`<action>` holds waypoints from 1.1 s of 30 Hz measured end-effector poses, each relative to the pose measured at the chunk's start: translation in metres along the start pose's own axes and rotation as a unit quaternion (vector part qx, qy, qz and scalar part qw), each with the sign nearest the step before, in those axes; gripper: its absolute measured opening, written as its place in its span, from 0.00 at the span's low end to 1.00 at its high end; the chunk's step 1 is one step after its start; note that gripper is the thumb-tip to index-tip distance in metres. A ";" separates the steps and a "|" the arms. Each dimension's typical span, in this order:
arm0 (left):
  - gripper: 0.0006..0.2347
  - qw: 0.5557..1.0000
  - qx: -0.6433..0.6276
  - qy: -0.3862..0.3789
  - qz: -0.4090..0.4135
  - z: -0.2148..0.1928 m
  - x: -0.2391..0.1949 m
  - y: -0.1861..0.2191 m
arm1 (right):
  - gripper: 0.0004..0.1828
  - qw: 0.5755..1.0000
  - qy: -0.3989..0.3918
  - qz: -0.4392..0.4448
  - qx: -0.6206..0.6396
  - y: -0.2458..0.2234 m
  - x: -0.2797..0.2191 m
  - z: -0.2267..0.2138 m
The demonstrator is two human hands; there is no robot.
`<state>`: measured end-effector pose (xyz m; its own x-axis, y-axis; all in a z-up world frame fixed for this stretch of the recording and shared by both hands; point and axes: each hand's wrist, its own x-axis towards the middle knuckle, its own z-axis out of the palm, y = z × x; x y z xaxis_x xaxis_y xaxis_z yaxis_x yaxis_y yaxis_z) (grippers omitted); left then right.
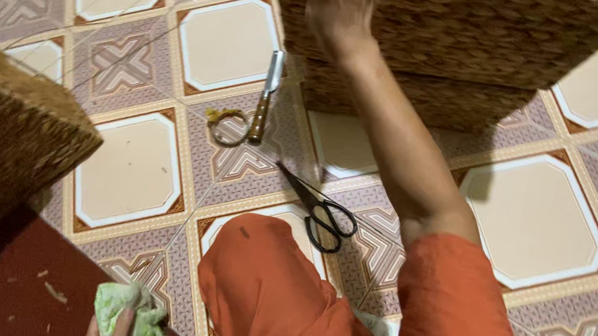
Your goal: The person wipes the interior and exterior surfaces of a woven basket with a green cloth and trims loose fibers using scissors. The basket is rotated and repositioned repeatedly to access different sides.
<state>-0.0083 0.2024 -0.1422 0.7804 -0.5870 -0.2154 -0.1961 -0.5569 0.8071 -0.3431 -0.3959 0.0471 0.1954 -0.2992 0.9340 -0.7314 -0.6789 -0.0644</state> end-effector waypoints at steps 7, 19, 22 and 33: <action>0.23 0.942 -0.318 -0.023 -0.104 0.029 -0.012 0.068 | 0.38 0.817 -0.279 -0.002 0.504 -0.238 -0.128 -0.057; 0.28 0.978 0.048 -0.201 -0.028 0.010 0.067 0.156 | 0.34 0.403 -0.415 0.437 0.689 -0.405 -0.245 -0.008; 0.29 0.964 0.248 -0.086 -0.032 -0.046 0.110 0.191 | 0.31 0.441 -0.421 0.489 0.624 -0.405 -0.258 0.018; 0.45 0.818 0.460 0.278 0.204 -0.199 0.255 0.278 | 0.21 0.374 -0.424 0.551 0.613 -0.392 -0.261 0.024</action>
<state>0.2546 0.0147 0.1364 0.6375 -0.6193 0.4583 -0.6726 -0.7375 -0.0609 -0.0918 -0.0675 -0.1795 0.7342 -0.6026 -0.3129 0.0745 0.5296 -0.8450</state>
